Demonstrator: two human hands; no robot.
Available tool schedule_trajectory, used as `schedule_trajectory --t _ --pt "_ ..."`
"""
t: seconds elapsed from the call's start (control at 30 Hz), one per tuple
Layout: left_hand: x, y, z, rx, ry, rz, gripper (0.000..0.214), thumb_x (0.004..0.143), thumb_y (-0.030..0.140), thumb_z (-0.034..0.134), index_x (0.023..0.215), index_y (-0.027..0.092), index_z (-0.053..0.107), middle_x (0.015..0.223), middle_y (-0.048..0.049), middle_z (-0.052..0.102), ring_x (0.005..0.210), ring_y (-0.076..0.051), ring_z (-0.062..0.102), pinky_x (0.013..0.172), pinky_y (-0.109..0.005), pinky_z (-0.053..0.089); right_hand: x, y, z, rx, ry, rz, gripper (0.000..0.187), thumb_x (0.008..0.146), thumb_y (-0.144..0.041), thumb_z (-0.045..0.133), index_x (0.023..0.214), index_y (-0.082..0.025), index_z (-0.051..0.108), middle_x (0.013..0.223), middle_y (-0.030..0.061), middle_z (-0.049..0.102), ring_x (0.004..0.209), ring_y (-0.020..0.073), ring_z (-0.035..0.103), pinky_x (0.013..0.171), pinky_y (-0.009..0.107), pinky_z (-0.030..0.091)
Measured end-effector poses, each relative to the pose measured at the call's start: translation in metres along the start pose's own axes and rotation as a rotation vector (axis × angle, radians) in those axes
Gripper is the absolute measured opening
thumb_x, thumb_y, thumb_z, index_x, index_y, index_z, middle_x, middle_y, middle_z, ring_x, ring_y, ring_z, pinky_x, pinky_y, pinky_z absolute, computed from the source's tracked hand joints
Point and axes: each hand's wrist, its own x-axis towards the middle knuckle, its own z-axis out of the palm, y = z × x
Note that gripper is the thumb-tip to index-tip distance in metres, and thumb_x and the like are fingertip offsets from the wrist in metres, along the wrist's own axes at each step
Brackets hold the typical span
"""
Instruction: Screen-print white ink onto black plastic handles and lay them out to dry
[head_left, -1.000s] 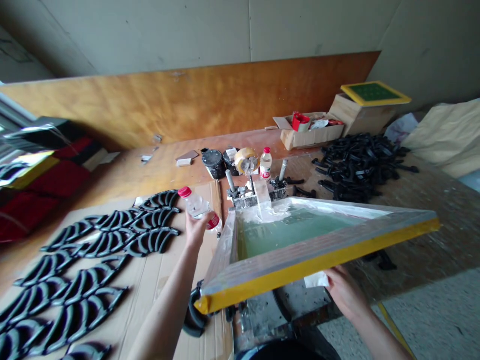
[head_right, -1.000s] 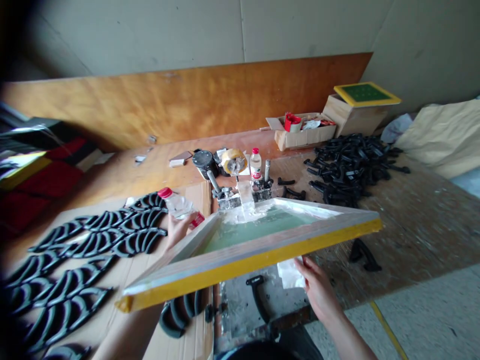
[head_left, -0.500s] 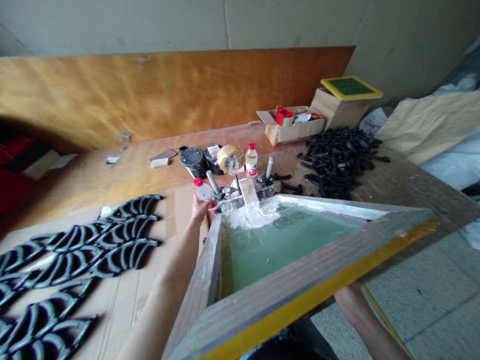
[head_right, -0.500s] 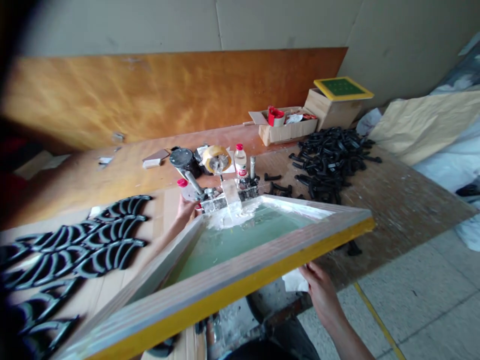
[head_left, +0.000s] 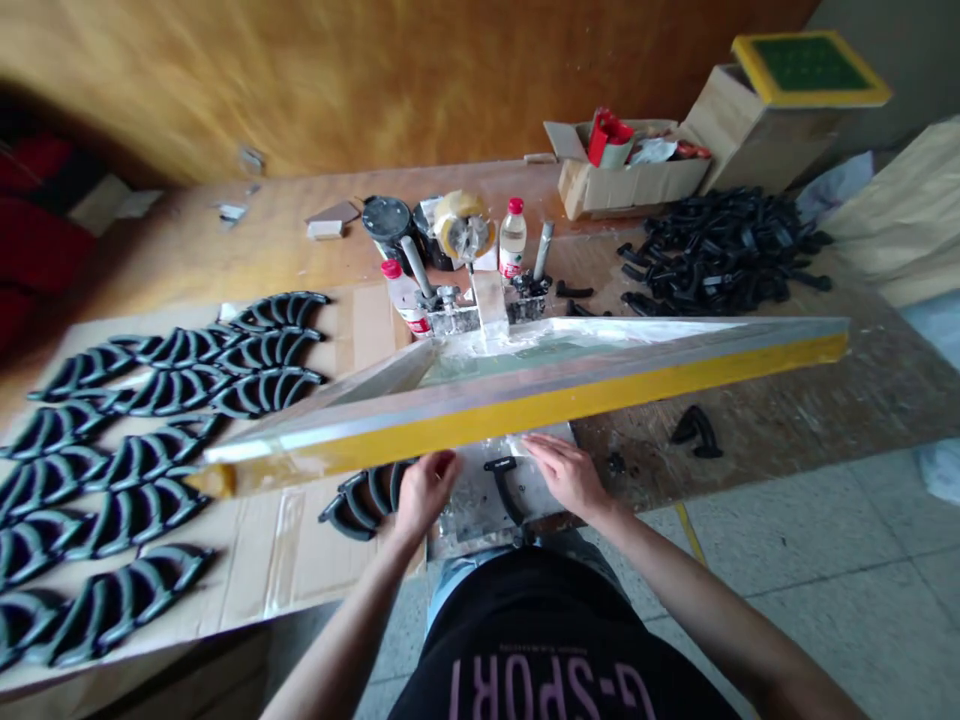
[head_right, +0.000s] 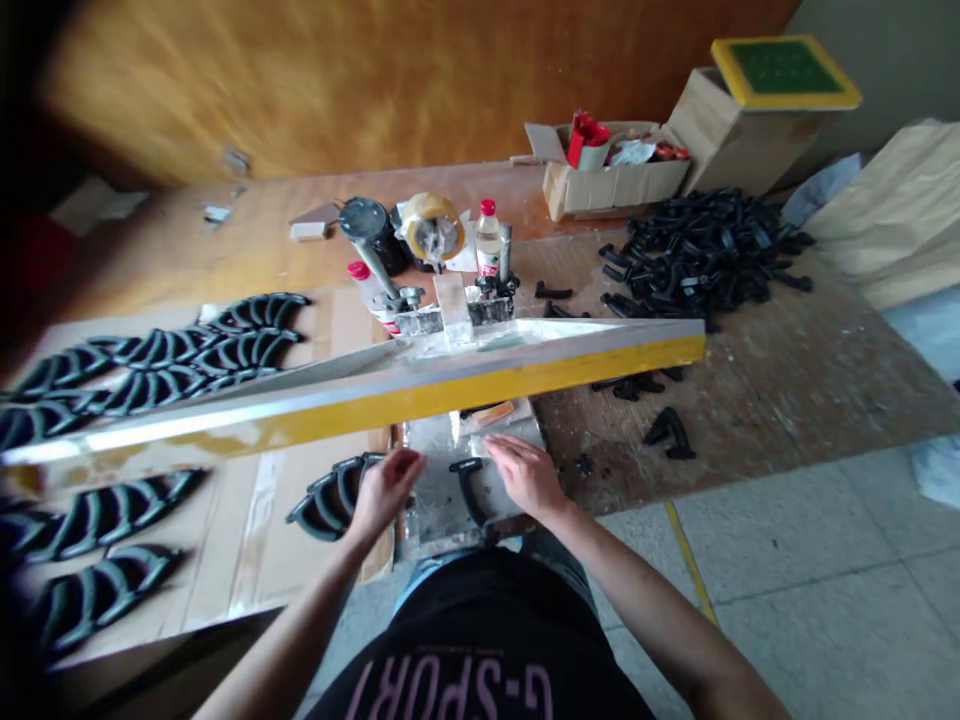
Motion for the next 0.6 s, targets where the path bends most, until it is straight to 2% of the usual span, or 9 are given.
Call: schedule_trajectory --t 0.1,0.2,0.3,0.47,0.6 --pt "-0.047 0.014 0.044 0.08 -0.097 -0.025 0.037 0.093 0.052 0.046 0.084 0.022 0.066 0.07 0.0003 0.07 0.068 -0.014 0.067 0.063 -0.024 0.044 0.01 -0.001 0.024 -0.141 -0.19 -0.269 0.04 0.094 -0.011 0.044 0.127 -0.021 0.064 0.13 0.0056 0.064 0.125 0.0205 0.057 0.11 0.039 0.044" --pt "-0.059 0.031 0.069 0.273 -0.101 -0.13 0.043 0.091 0.058 0.042 0.087 0.023 0.065 0.076 -0.0042 0.073 0.075 -0.02 0.07 0.064 -0.027 0.042 0.017 0.002 0.037 -0.231 -0.364 -0.451 0.039 0.095 -0.013 0.046 0.131 -0.02 0.06 0.137 0.0068 0.059 0.132 0.0219 0.05 0.113 0.043 0.041" --pt "-0.056 0.042 0.074 0.358 -0.108 -0.225 0.044 0.092 0.057 0.039 0.09 0.022 0.065 0.083 -0.0074 0.074 0.082 -0.024 0.071 0.066 -0.029 0.043 0.019 0.011 0.03 -0.277 -0.44 -0.528 0.041 0.095 -0.012 0.047 0.134 -0.021 0.057 0.142 0.0067 0.053 0.136 0.0218 0.045 0.115 0.047 0.037" --pt "-0.058 0.049 0.07 0.386 -0.105 -0.251 0.041 0.094 0.054 0.037 0.093 0.023 0.065 0.087 -0.0074 0.074 0.089 -0.023 0.07 0.07 -0.029 0.045 0.018 0.034 0.004 -0.264 -0.432 -0.61 0.044 0.093 -0.008 0.047 0.134 -0.02 0.058 0.139 0.0095 0.056 0.133 0.0248 0.049 0.114 0.052 0.037" --pt "-0.061 0.051 0.073 0.393 -0.087 -0.242 0.039 0.095 0.051 0.036 0.096 0.025 0.064 0.09 -0.0069 0.074 0.089 -0.023 0.07 0.071 -0.029 0.046 0.02 0.029 0.008 -0.313 -0.434 -0.613 0.042 0.093 -0.008 0.046 0.131 -0.018 0.06 0.137 0.0112 0.058 0.132 0.0259 0.05 0.112 0.05 0.039"
